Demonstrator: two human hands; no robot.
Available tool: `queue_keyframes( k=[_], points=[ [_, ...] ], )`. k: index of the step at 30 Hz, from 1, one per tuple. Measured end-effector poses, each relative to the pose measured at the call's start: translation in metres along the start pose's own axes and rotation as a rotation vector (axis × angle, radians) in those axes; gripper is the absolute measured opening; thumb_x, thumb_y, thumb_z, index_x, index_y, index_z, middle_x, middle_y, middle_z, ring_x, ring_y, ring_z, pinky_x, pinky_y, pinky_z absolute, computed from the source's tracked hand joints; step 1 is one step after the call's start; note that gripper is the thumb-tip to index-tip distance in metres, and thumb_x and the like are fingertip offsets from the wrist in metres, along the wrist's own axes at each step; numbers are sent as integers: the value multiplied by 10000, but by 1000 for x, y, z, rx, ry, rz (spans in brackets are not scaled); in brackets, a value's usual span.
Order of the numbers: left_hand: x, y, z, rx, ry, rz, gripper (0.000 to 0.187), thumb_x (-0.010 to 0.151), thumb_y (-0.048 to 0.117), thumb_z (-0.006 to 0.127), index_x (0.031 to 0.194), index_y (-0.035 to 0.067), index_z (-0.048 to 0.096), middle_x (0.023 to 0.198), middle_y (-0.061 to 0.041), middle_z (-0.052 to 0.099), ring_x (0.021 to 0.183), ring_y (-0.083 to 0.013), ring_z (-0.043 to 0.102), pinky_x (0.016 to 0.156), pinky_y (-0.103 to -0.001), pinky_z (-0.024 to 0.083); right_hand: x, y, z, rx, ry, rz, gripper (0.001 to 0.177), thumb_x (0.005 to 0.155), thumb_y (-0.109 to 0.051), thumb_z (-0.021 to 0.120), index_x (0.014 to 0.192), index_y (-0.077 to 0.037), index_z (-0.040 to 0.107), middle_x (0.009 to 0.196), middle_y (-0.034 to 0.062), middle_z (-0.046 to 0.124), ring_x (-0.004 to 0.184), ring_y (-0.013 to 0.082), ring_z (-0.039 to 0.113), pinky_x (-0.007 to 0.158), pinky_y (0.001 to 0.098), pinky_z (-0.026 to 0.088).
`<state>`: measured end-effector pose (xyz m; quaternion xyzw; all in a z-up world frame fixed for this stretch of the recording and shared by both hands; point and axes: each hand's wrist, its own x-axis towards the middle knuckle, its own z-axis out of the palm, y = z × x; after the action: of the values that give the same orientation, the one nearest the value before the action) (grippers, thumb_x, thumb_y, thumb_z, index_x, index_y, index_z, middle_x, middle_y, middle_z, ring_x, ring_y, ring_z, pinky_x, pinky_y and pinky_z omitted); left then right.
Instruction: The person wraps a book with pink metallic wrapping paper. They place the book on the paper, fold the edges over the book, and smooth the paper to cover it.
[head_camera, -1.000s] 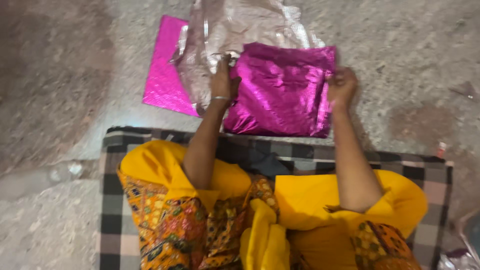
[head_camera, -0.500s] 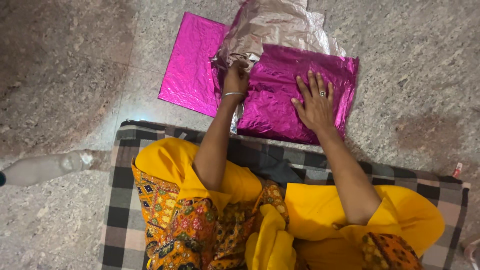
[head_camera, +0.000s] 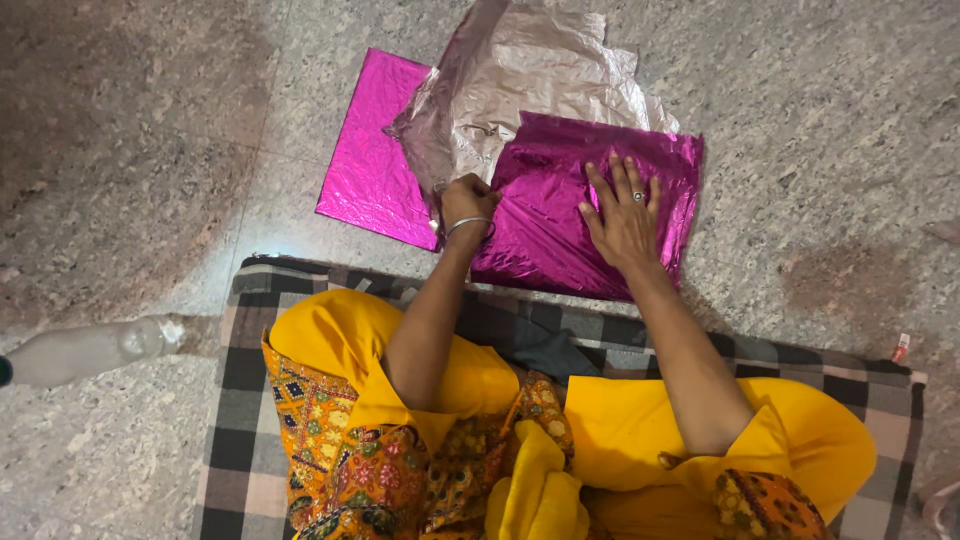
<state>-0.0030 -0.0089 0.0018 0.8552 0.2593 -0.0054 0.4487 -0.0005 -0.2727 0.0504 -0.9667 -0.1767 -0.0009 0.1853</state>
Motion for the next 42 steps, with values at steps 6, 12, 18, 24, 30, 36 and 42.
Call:
queue_keyframes(
  k=[6,12,18,24,30,36,42],
  points=[
    [21,-38,24,-39,35,-15,269,725,208,886,846,20,736,781,-167,732,735,-317,724,721,-420,561,8,-11,-3,25,1,-36,586,1067,-476,468,1602,-248,399,1696,166,263,1573,355,190,1238,638,46],
    [29,-49,35,-140,58,45,252,762,197,844,848,9,699,769,-154,727,693,-306,720,698,-412,560,-1,-5,5,-14,-5,-16,587,1047,-467,472,1592,-256,420,1686,151,293,1567,346,220,1233,634,82],
    [2,-11,16,36,92,57,237,908,212,747,1035,25,675,956,-182,736,901,-372,701,794,-468,535,-8,1,10,-67,34,-1,574,1052,-475,480,1588,-273,431,1677,136,320,1559,347,258,1225,644,131],
    [-32,34,15,542,128,666,613,1054,326,542,1593,86,373,1662,-139,348,1545,-302,311,1255,-547,208,-9,-1,8,-88,41,-4,576,1052,-481,471,1586,-269,424,1678,141,308,1550,356,259,1207,658,143],
    [-61,55,33,707,-273,696,862,994,590,424,1632,71,165,1719,-111,113,1586,-272,84,1261,-563,25,-6,11,12,-56,9,-21,577,1053,-463,455,1600,-284,403,1690,120,284,1559,328,242,1243,615,122],
    [-57,51,31,774,-179,495,874,1001,646,316,1632,73,124,1718,-107,79,1585,-263,58,1255,-536,22,-2,40,0,-102,4,51,598,1076,-490,424,1625,-272,329,1712,123,237,1582,330,206,1260,587,91],
    [-55,36,37,757,-2,552,863,1059,621,350,1659,42,126,1740,-137,91,1609,-295,89,1278,-528,64,-5,26,3,-69,14,-9,617,1069,-506,418,1631,-273,312,1709,139,235,1571,337,192,1250,599,81]
  ],
)
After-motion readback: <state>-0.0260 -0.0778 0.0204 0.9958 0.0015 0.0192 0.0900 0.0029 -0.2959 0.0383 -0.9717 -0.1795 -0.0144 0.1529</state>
